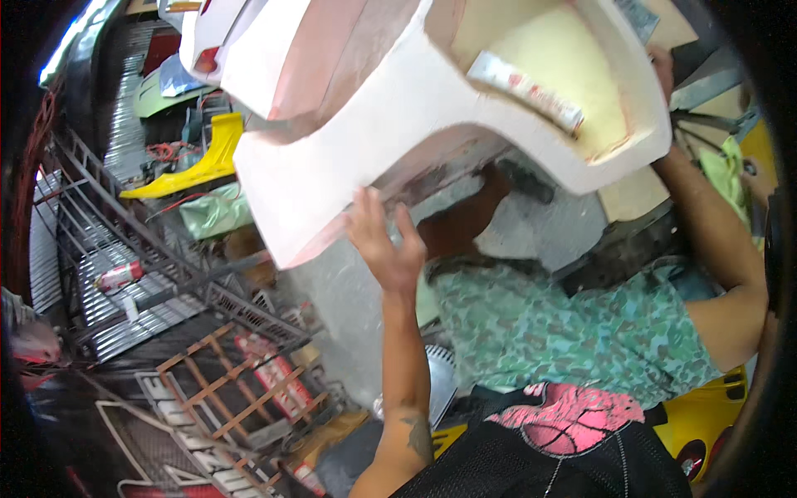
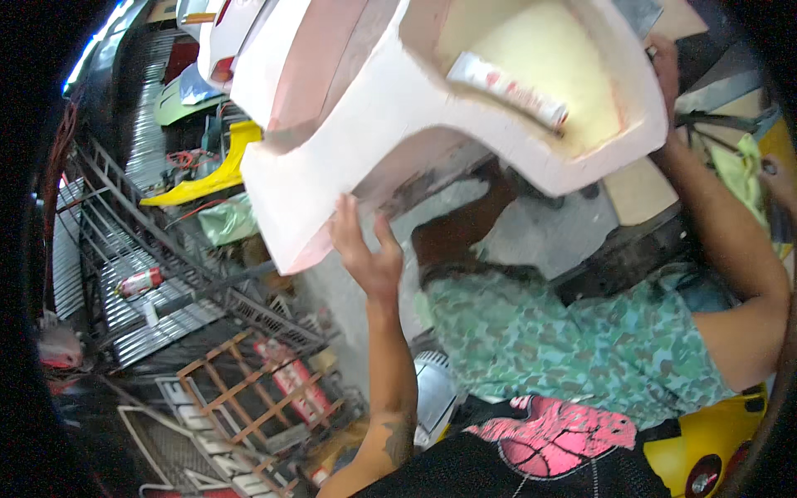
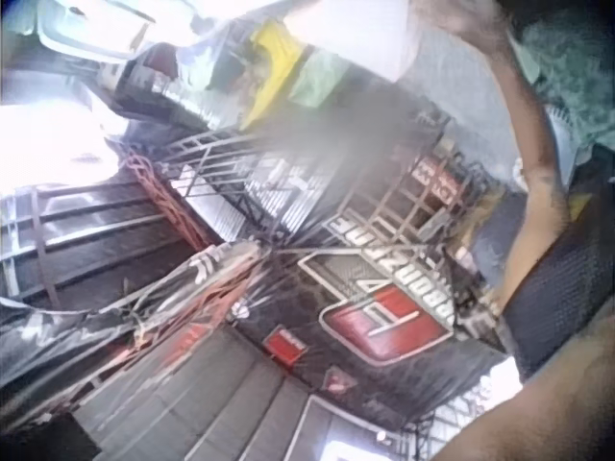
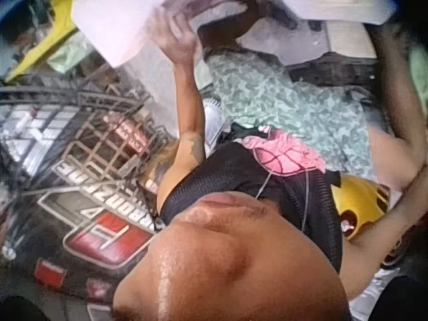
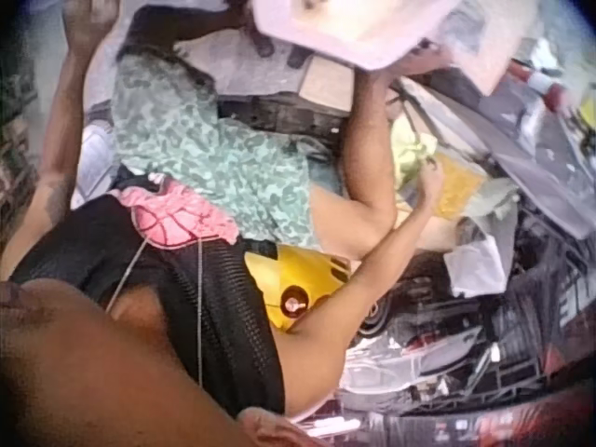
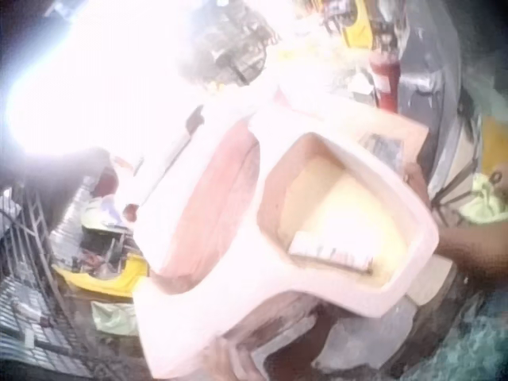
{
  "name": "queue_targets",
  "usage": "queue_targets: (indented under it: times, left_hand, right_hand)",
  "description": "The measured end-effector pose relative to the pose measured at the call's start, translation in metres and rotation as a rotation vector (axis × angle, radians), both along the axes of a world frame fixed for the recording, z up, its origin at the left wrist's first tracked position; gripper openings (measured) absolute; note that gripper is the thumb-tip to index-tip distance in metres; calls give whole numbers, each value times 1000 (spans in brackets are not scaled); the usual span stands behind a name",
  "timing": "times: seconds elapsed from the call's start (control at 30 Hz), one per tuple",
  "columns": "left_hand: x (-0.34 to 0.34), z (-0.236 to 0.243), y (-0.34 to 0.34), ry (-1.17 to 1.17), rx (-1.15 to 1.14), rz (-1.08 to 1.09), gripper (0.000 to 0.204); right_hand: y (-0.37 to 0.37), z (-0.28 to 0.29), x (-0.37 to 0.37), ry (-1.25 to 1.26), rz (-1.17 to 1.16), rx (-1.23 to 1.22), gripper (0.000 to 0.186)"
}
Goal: Sanding a large fiberglass or plastic car body part using a sanding block and sandpaper.
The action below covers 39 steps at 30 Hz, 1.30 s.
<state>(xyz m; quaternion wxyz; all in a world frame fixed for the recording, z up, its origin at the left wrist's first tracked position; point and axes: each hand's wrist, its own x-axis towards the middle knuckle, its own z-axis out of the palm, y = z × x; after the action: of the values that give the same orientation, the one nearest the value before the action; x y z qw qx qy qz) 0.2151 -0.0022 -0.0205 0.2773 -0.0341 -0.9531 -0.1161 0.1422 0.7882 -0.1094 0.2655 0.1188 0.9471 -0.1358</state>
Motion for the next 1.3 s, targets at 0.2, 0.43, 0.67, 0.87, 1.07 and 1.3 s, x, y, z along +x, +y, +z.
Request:
queue_targets:
  times: [0.2, 0.43, 0.67, 0.87, 1.07, 1.3]
  left_hand:
    - [29, -49, 55, -163, 438, -284, 20]
    - [36, -135, 50, -813, 481, -119, 18]
    - [39, -164, 39, -982, 318, -244, 32]
    - [17, -130, 57, -1366, 213, -154, 43]
    - [34, -172, 38, -1212, 114, -244, 53]
    - [40, -160, 41, -1213, 341, -174, 49]
  right_hand:
    - [-72, 8, 7, 141, -125, 26, 49]
    - [-91, 38, 12, 108, -179, 52, 51]
    - [-101, 37, 7, 123, -124, 134, 51]
    - [-100, 38, 7, 140, -106, 185, 51]
    - [-98, 39, 0, 57, -113, 193, 55]
    - [-109, 43, 9, 15, -230, 132, 59]
